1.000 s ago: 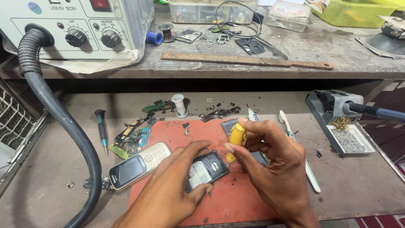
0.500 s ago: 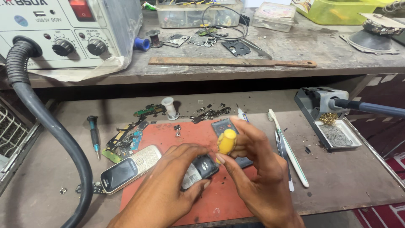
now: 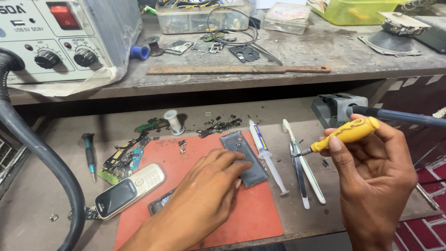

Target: The person disassembles a mobile phone using tweezers and a screwdriver. They remove the back cover, unscrew internal components, and place the screws on the workbench.

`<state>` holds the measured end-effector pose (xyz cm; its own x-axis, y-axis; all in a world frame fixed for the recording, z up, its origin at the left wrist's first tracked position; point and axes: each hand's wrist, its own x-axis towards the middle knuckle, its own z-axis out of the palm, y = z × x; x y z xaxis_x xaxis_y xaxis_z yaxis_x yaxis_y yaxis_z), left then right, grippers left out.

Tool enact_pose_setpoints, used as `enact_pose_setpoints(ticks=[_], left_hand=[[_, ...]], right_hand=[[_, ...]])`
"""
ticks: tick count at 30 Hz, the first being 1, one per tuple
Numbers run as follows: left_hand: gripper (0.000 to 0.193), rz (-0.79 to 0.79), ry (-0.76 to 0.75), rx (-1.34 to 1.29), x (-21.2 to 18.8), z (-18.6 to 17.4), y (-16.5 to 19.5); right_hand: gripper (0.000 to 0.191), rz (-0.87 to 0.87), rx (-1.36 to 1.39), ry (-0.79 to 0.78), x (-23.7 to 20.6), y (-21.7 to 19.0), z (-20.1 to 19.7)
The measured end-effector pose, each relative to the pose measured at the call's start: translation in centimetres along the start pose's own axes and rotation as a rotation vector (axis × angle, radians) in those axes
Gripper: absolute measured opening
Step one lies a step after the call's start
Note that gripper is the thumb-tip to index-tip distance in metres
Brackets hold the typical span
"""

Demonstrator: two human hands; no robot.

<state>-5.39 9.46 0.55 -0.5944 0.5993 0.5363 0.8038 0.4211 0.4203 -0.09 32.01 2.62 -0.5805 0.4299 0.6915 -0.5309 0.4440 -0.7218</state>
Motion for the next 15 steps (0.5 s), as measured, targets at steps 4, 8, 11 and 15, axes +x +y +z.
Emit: enact_pose_setpoints(ticks=[4,8,11,15], left_hand=[[0.046,0.107,-0.021,0.063,1.2,0.8,-0.1],[0.048,0.136,-0.051,0.155,2.0,1.6,-0.3],[0.046,0.138,-0.044,0.202,2.0,1.8,-0.3],[0.041,0.110,-0.053,0.201,1.6,1.6,-0.3]], right_hand=[[0.032,0.043,0.059,-0.016,-0.4,0.8,-0.2],[0.030,0.144,0.008,-0.113,-1.1,1.5,0.2],[0.032,0.168,0.044,-0.168,-1.4,2.1,1.1],[0.031,0.132,0.033,-0.223,-1.5,2.7,1.8]])
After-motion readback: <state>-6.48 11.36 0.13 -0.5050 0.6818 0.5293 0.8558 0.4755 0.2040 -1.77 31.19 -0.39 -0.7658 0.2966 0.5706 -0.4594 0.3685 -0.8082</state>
